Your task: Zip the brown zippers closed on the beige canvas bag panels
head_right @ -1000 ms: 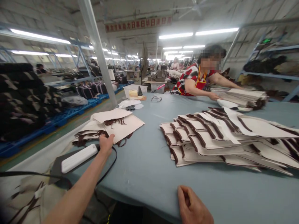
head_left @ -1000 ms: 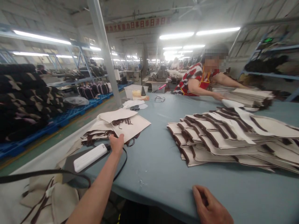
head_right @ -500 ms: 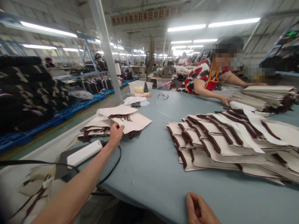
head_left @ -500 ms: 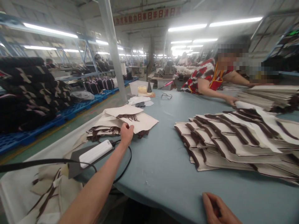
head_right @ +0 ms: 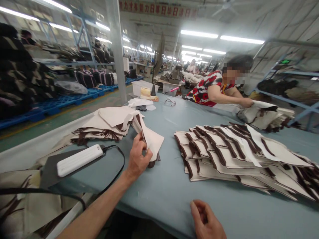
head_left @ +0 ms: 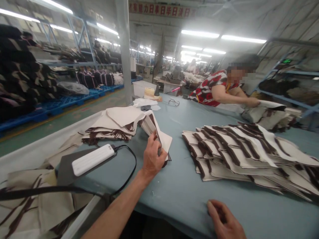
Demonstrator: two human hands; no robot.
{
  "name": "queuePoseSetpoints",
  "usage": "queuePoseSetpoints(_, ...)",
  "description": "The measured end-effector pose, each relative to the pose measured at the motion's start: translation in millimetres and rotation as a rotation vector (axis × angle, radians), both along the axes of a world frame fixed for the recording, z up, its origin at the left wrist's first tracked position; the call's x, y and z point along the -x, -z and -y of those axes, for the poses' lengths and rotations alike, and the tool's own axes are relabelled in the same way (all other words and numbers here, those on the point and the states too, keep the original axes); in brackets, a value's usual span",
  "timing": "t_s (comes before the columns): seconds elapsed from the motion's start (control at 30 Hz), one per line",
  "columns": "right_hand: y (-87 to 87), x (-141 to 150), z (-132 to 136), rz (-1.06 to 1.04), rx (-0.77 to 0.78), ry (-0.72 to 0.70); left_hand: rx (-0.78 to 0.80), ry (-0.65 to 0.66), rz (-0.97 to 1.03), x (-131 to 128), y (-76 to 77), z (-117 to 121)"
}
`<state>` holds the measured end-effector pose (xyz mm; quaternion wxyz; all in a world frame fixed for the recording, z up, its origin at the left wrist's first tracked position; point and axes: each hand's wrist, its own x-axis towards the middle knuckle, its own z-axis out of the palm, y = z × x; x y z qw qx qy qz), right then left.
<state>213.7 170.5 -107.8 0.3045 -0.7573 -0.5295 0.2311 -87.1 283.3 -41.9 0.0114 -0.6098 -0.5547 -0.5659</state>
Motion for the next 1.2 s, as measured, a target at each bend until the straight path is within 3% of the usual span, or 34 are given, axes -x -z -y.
queuePoseSetpoints(0.13, -24.8, 20, -10, -0.169, -0.063, -0.088, -0.065, 0.009, -0.034, -23, 13.2, 21)
queuePoseSetpoints(0.27, -73.1, 80, -29, -0.193, -0.227, -0.263, -0.099, 0.009, -0.064, -36, 26.8, 36)
queuePoseSetpoints(0.37, -107.0, 125, -51, -0.147, -0.341, -0.373, -0.113, 0.050, -0.057, -47, 37.5, 48)
queuePoseSetpoints(0.47, -121.9, 151, -68, -0.001, -0.372, -0.410, -0.099, 0.095, 0.013, -60, 46.9, 60)
queuePoseSetpoints(0.6, -116.1, 152, -74, 0.095, -0.387, -0.483, -0.027, 0.236, 0.159, -73, 48.1, 81)
queuePoseSetpoints(0.7, -109.6, 133, -76, 0.090, -0.423, -0.420, 0.072, 0.361, 0.333, -76, 40.9, 98)
queuePoseSetpoints(0.83, -106.8, 100, -71, 0.045, -0.478, -0.262, 0.309, 0.374, 0.763, -65, 34.3, 109)
queuePoseSetpoints(0.97, -90.7, 84, -39, 0.031, -0.526, -0.182, 0.496, 0.428, 1.210, -41, 25.6, 100)
queuePoseSetpoints(1.03, -74.4, 83, -16, 0.037, -0.581, -0.251, 0.528, 0.509, 1.359, -33, 15.1, 97)
queuePoseSetpoints(1.2, -38.3, 90, 28, 0.023, -0.739, -0.636, 0.492, 0.636, 1.569, -34, -9.9, 109)
